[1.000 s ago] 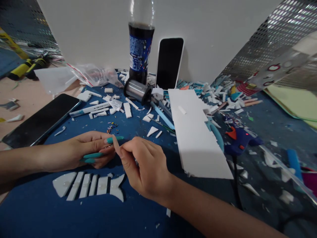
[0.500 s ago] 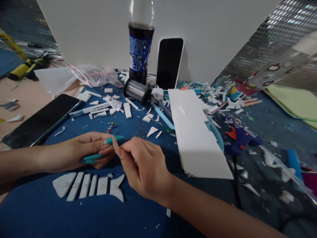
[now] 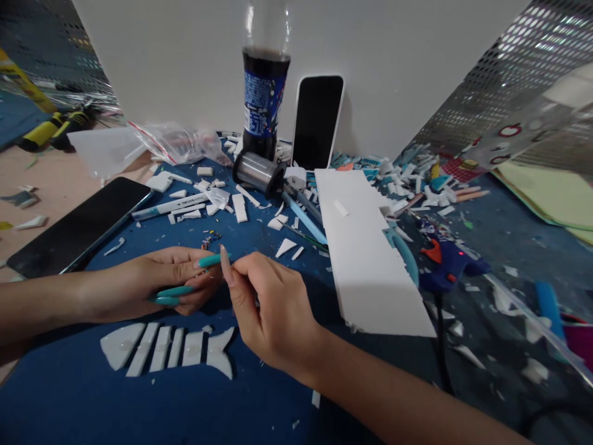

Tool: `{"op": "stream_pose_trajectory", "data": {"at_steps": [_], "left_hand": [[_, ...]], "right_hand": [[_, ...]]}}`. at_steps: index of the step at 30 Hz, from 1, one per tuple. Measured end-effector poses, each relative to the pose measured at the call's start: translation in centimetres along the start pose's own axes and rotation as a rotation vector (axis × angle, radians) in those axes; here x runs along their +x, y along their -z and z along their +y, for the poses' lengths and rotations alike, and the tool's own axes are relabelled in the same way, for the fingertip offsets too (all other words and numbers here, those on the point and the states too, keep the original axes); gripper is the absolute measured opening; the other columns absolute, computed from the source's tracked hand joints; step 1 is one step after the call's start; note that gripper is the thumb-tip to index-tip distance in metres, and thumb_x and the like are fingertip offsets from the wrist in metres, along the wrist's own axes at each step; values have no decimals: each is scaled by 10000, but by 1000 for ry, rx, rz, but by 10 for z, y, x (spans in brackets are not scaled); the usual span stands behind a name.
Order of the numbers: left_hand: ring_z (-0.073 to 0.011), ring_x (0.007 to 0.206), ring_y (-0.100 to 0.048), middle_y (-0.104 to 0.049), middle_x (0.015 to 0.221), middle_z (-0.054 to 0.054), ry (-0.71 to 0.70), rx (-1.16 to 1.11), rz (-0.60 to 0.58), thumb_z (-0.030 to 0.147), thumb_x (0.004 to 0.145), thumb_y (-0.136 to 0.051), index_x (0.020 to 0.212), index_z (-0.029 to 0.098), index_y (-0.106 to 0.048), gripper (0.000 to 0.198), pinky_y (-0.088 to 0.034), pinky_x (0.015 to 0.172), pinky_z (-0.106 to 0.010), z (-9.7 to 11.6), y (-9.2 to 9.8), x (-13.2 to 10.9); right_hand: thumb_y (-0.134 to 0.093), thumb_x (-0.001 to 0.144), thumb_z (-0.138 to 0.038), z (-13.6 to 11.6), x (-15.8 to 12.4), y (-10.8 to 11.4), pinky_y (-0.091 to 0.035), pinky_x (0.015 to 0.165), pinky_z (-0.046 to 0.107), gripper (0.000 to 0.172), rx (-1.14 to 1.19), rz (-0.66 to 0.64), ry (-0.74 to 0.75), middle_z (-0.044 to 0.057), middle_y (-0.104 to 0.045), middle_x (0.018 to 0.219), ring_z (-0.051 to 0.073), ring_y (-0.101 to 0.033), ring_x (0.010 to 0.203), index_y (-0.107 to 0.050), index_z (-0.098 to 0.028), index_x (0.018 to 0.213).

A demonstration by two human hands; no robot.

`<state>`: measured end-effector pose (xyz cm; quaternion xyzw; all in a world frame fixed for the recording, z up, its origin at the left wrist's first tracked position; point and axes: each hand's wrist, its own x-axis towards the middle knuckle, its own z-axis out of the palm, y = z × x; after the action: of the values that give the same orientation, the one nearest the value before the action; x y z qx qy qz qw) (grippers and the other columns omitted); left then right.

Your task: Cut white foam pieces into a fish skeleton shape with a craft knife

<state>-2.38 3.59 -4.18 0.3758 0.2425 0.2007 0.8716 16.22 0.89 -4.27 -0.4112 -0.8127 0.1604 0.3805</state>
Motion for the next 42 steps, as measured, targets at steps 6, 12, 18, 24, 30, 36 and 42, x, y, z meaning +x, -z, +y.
{"op": "stream_pose_trajectory", "data": {"at_steps": [6, 12, 18, 24, 30, 36, 42], "left_hand": [[-79, 501, -275, -402, 575, 35, 4, 16, -11, 247, 930, -431, 693, 149, -466, 259, -259, 512, -215, 0, 3, -1], [-82, 500, -269, -397, 569, 37, 8, 15, -8, 253, 934, -412, 703, 152, -462, 257, -248, 512, -217, 1, 1, 0], [-79, 497, -258, -390, 570, 41, 7, -2, -7, 225, 931, -411, 697, 149, -449, 248, -228, 497, -213, 1, 0, 1], [-78, 504, -260, -394, 587, 36, 11, -10, 2, 252, 937, -405, 701, 148, -446, 261, -234, 498, -206, 0, 2, 0], [-77, 501, -260, -401, 595, 33, 10, -30, 6, 267, 921, -442, 701, 151, -454, 249, -242, 497, -199, -1, 3, 0], [-90, 508, -261, -384, 573, 30, 43, -68, 48, 298, 878, -505, 661, 162, -434, 266, -259, 509, -203, 0, -2, 1], [-93, 501, -213, -363, 564, 31, 72, -132, 51, 244, 890, -460, 654, 162, -425, 252, -246, 500, -198, 1, -4, 1]], "right_hand": [[-455, 904, -153, 1, 0, -1, -372, 432, 183, 179, 22, 20, -31, -42, -529, 533, 68, -494, 436, -496, -176, 732], [-461, 896, -142, 0, 1, -2, -354, 423, 187, 184, 26, 2, -49, -42, -513, 538, 69, -482, 446, -487, -179, 717], [-454, 902, -141, 1, 1, -2, -339, 416, 185, 192, 77, -24, 0, -45, -491, 546, 63, -457, 440, -476, -178, 715], [-443, 917, -155, 0, 2, -1, -354, 424, 185, 190, 119, -43, -45, -42, -507, 546, 64, -469, 448, -486, -173, 732], [-454, 915, -148, 0, 2, -2, -371, 439, 188, 172, 153, -52, -60, -35, -526, 563, 65, -488, 461, -503, -164, 751], [-452, 910, -138, 1, 0, -4, -363, 441, 195, 177, 110, -44, 2, -40, -502, 575, 68, -469, 465, -475, -181, 740], [-444, 895, -118, 1, 1, -7, -328, 431, 201, 170, -20, -2, 87, -40, -492, 580, 67, -430, 455, -454, -190, 741]]}}
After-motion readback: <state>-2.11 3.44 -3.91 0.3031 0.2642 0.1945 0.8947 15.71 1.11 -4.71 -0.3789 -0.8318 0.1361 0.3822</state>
